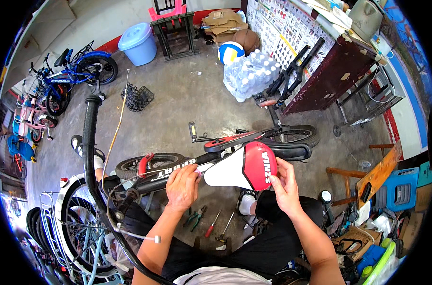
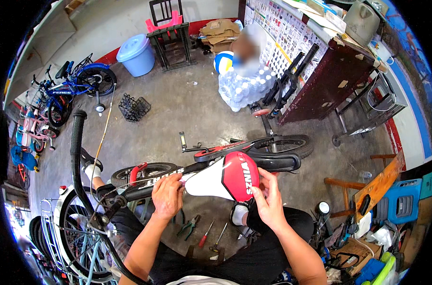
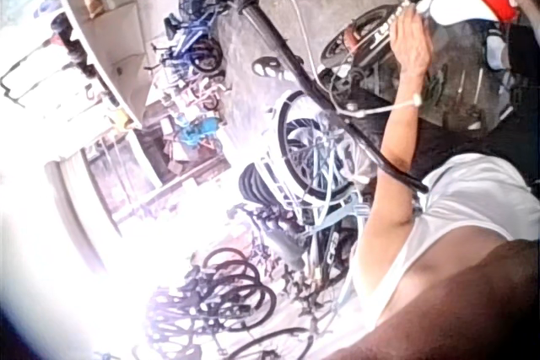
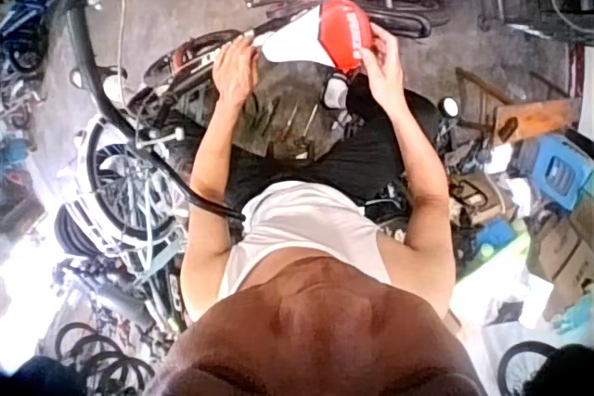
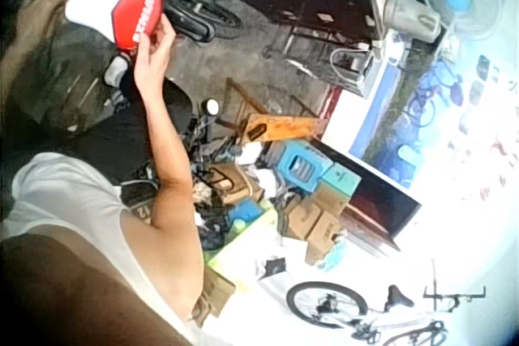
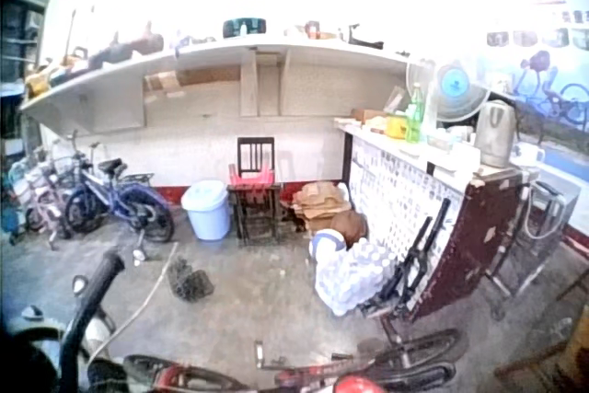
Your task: The person removes a black basket from a bicycle's handlebars using a screwdriver and pliers, then picks up a small metal part to examine it before flipping the bike over.
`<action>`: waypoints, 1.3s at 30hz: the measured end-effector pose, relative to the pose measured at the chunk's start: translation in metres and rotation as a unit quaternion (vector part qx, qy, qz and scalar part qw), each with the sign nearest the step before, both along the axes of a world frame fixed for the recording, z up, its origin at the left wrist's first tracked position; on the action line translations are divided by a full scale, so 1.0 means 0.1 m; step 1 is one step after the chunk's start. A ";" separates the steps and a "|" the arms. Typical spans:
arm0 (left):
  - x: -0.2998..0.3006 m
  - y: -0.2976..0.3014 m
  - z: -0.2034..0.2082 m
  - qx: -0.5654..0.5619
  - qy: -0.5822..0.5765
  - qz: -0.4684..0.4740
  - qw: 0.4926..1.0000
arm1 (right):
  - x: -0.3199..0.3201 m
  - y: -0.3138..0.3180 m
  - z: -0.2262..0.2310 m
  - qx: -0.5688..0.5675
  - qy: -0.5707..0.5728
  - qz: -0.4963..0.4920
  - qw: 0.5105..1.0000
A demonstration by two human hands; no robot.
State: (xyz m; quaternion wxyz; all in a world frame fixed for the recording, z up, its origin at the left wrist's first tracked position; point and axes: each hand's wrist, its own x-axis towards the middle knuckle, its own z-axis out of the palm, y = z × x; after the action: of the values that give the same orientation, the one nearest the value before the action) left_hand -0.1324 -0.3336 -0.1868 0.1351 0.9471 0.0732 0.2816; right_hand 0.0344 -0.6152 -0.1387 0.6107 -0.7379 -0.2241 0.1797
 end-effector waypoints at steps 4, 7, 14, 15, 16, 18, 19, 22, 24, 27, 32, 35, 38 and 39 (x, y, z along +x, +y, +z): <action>-0.16 -0.06 -0.04 -0.001 0.014 -0.013 1.000 | -0.12 -0.14 -0.17 -0.001 -0.009 0.005 1.000; -0.30 -0.07 -0.06 -0.003 0.031 -0.037 0.999 | -0.18 -0.22 -0.22 0.019 -0.006 0.027 0.999; -0.50 -0.17 -0.09 -0.004 0.047 -0.042 0.998 | -0.33 -0.44 -0.37 0.004 -0.018 0.060 0.998; -0.53 -0.19 -0.11 -0.007 0.048 -0.040 0.998 | -0.34 -0.50 -0.38 -0.004 -0.012 0.074 0.997; -0.56 -0.22 -0.13 -0.010 0.050 -0.039 0.998 | -0.36 -0.54 -0.40 -0.011 -0.007 0.088 0.996; -0.63 -0.27 -0.14 -0.019 0.055 -0.035 0.998 | -0.41 -0.62 -0.42 -0.020 -0.004 0.104 0.994; -0.67 -0.29 -0.15 -0.022 0.060 -0.035 0.997 | -0.44 -0.65 -0.43 -0.024 -0.003 0.111 0.993; -0.77 -0.35 -0.18 -0.028 0.067 -0.034 0.997 | -0.49 -0.76 -0.45 -0.044 0.019 0.132 0.990; -0.84 -0.39 -0.19 -0.034 0.074 -0.034 0.996 | -0.51 -0.80 -0.41 -0.061 0.017 0.159 0.985; -0.89 -0.44 -0.23 -0.052 0.071 -0.037 0.995 | -0.52 -0.88 -0.48 -0.062 -0.014 0.174 0.983; -0.93 -0.48 -0.33 -0.063 0.048 -0.027 0.997 | -0.62 -0.86 -0.48 -0.066 -0.006 0.146 0.987; -0.95 -0.51 -0.34 -0.065 0.053 -0.028 0.996 | -0.64 -0.91 -0.46 -0.081 -0.004 0.151 0.985; -0.95 -0.52 -0.34 -0.067 0.045 -0.026 0.996 | -0.66 -0.92 -0.45 -0.082 0.006 0.144 0.986; -0.95 -0.53 -0.33 -0.069 0.043 -0.026 0.996 | -0.67 -0.91 -0.45 -0.078 0.007 0.142 0.987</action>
State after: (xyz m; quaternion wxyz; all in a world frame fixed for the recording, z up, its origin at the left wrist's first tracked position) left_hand -0.2278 -0.3863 -0.2203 0.2037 0.9484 0.0739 0.2314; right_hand -0.0330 -0.7064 -0.1837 0.5210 -0.7430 -0.3071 0.2867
